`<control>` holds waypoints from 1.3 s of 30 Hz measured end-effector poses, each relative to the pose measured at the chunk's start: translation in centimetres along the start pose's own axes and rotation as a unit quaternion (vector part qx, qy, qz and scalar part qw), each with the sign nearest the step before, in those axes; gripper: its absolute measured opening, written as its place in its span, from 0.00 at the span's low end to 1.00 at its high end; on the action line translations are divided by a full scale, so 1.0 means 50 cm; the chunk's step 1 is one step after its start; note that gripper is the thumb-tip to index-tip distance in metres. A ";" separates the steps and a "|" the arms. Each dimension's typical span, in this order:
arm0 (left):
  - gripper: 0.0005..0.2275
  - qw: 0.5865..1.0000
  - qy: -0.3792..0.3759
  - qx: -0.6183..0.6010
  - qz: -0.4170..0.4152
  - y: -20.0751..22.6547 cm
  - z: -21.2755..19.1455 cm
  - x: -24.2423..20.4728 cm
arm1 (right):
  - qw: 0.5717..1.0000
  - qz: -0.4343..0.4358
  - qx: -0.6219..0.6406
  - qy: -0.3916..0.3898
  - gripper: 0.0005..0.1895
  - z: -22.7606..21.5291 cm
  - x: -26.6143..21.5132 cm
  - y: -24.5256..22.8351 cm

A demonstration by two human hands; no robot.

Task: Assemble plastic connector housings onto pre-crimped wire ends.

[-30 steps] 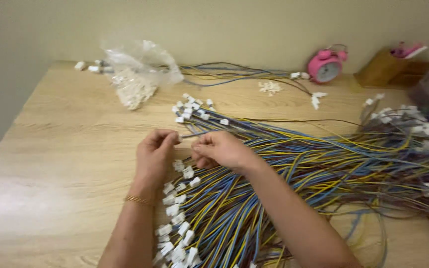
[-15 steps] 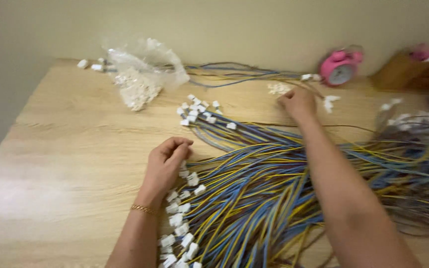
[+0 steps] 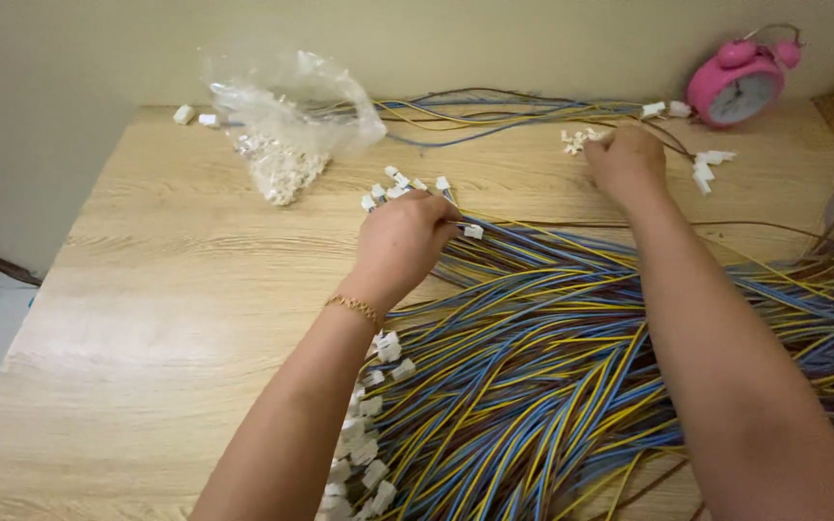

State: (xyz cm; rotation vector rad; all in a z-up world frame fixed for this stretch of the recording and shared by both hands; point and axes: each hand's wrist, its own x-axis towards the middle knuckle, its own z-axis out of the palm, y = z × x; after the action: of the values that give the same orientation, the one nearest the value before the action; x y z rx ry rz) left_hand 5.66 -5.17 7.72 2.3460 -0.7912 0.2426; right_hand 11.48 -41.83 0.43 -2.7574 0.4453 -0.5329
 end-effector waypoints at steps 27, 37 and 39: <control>0.07 0.987 0.066 0.009 -0.143 -0.140 -0.021 -0.087 | 0.584 0.114 0.747 -0.296 0.10 -0.152 -0.236 -0.331; 0.07 0.925 0.063 -0.341 -0.154 -0.143 -0.033 -0.156 | 0.650 0.063 0.680 -0.335 0.12 -0.149 -0.359 -0.417; 0.08 0.842 0.052 -0.513 -0.156 -0.120 -0.047 -0.175 | 0.689 0.021 0.641 -0.338 0.14 -0.144 -0.382 -0.423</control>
State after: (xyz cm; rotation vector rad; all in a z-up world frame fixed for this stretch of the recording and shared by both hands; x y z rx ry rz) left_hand 2.28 4.15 3.30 1.3720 -0.3158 -0.1754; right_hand -3.17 -17.53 8.12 -1.3528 -0.0920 0.2166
